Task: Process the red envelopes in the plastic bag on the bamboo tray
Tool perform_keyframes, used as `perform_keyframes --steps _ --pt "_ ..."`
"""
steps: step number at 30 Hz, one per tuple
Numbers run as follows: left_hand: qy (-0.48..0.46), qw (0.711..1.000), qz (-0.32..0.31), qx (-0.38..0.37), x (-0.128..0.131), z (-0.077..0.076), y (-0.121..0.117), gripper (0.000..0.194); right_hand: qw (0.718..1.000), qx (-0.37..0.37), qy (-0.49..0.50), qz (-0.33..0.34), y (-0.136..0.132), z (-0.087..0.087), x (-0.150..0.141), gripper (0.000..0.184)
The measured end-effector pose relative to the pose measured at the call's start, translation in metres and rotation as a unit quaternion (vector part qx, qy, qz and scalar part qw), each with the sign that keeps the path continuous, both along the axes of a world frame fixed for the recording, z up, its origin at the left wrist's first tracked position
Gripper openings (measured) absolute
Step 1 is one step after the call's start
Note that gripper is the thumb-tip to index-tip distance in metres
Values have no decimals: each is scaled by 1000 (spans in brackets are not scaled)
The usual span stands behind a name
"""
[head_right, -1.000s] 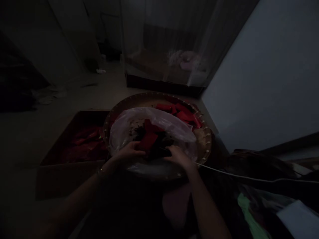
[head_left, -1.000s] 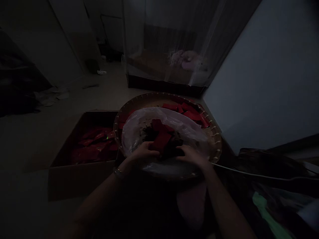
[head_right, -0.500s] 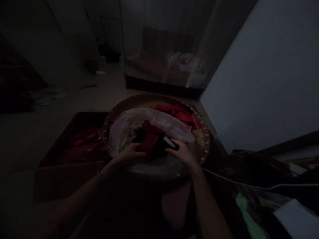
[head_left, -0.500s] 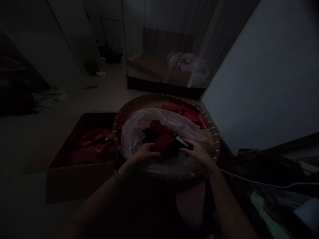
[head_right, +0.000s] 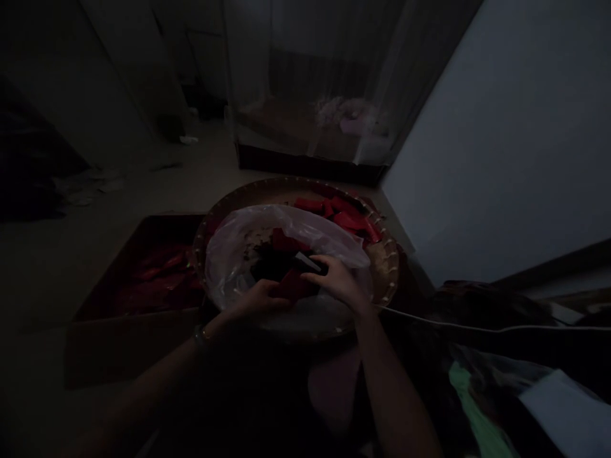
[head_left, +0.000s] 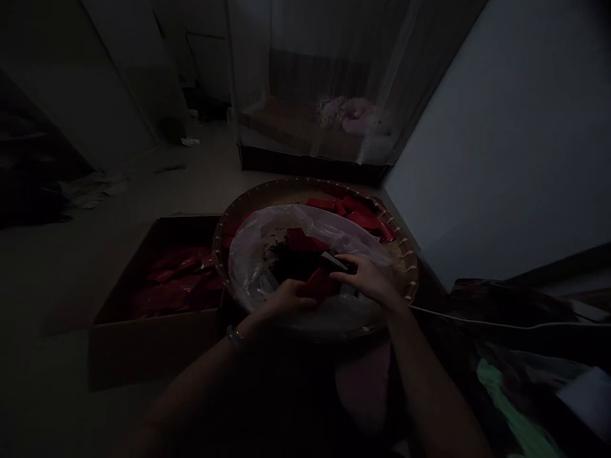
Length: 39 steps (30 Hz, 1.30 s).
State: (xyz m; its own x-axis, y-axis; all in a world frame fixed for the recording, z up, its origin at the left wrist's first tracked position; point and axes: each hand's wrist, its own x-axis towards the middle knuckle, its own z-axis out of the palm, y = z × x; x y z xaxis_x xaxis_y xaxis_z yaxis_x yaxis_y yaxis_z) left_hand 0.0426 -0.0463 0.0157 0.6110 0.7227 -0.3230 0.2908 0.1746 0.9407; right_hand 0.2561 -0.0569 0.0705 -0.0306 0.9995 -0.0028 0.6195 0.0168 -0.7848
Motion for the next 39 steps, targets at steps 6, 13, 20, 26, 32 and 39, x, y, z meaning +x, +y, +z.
perform_keyframes --steps 6,13,20,26,32,39 --pt "-21 999 35 -3 1 -5 1 32 1000 -15 14 4 -1 -5 1 44" --pt "-34 996 88 1 0 -7 3 31 996 3 -83 45 -8 -42 14 87" --pt "-97 988 116 -21 -2 -15 5 29 954 -19 -292 68 -15 -82 38 53" --pt "-100 987 124 -36 -2 -13 5 27 955 -13 -289 68 -6 -86 36 42" --pt "-105 986 126 -37 -1 -13 5 29 994 2 -82 -76 -12 -53 50 40" --pt "-40 999 36 6 -1 -2 -2 33 998 52 -12 -29 -15 -24 18 38"
